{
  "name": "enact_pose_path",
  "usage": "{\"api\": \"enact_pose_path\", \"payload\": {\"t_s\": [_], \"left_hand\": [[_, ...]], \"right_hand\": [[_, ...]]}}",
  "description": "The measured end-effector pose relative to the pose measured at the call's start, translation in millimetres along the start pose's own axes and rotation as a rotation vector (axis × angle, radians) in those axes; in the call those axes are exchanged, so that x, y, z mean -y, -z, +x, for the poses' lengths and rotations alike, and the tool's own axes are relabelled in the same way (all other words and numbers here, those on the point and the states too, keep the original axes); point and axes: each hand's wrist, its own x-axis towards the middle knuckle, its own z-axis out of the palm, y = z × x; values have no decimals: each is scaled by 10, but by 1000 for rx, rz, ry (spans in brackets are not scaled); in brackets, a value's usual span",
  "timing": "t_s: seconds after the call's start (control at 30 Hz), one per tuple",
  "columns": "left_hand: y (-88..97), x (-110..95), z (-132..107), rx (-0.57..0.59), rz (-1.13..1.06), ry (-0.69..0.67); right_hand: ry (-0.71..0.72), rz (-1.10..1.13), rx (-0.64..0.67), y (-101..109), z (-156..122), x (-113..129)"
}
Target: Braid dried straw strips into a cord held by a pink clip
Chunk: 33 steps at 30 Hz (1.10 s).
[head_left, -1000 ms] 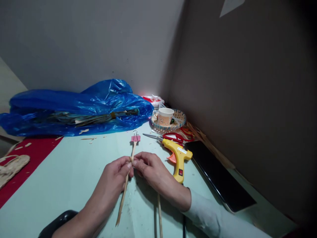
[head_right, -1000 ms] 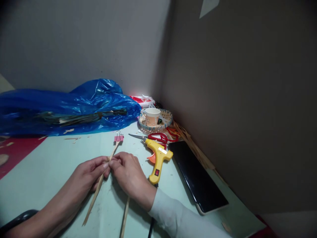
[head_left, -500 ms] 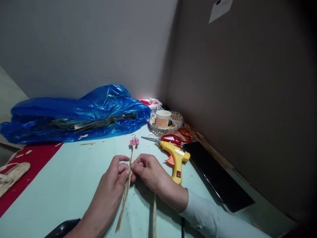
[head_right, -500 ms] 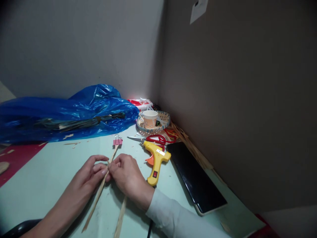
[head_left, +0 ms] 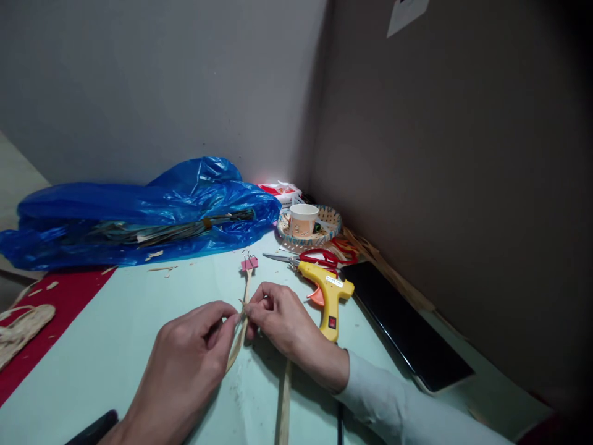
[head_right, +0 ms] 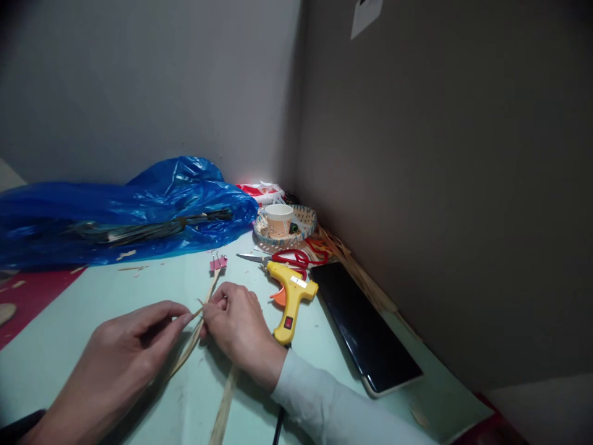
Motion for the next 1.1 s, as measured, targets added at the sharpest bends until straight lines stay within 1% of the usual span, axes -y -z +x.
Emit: {"api": "enact_pose_path", "payload": {"t_s": [0.03, 0.1, 0.13, 0.23, 0.3, 0.33, 0.37, 0.4, 0.47, 0.5, 0.53, 0.57, 0.6, 0.63, 0.67, 0.7, 0.73, 0.77, 0.8, 0.9, 1.0, 1.1], "left_hand": [[-26, 27, -5, 4, 97, -80], [-94, 92, -21, -2, 351, -312], [-133, 124, -32, -13, 427, -418], [-232, 186, -71, -120, 606, -731], [-250, 176, -98, -173, 668, -866], [-235, 156, -107, -164, 664, -888], [-204, 128, -109, -131, 633, -880], [-159, 96, -101, -101, 577, -842], [-45, 35, -45, -83, 426, -681], [10, 13, 5, -122, 350, -557], [53, 1, 64, -116, 274, -409], [77, -1, 130, -30, 177, -255], [81, 8, 194, 97, 50, -107], [65, 26, 252, 269, -115, 19], [33, 50, 299, 406, -284, 130], [-9, 78, 333, 511, -432, 225], [-53, 108, 353, 552, -541, 292], [-93, 137, 362, 562, -607, 330], [-124, 164, 362, 547, -633, 346], [-159, 220, 335, 481, -585, 335], [-149, 233, 306, 387, -521, 362], [-149, 209, 288, 305, -405, 346]], "right_hand": [[-5, 15, -2, -2, 5, -4], [-29, 87, 1, -3, 5, -3], [-44, 146, 9, 0, 0, 5], [-98, 356, 51, 20, -31, 46], [-136, 462, 65, 36, -49, 69], [-154, 494, 67, 43, -55, 74], [-170, 513, 66, 49, -58, 75], [-180, 522, 64, 54, -59, 73], [-194, 512, 51, 61, -60, 68], [-199, 502, 42, 62, -61, 66], [-199, 499, 41, 61, -62, 66], [-193, 506, 48, 58, -63, 67], [-184, 518, 62, 53, -63, 66], [-175, 528, 76, 48, -61, 63], [-164, 531, 85, 42, -58, 56], [-153, 521, 92, 39, -53, 45], [-137, 493, 96, 38, -48, 30], [-113, 439, 102, 41, -45, 15], [-78, 361, 111, 48, -45, 1], [67, 43, 143, 85, -82, -7], [168, -313, 68, 122, -165, 42], [181, -599, -5, 136, -231, 86]]}}
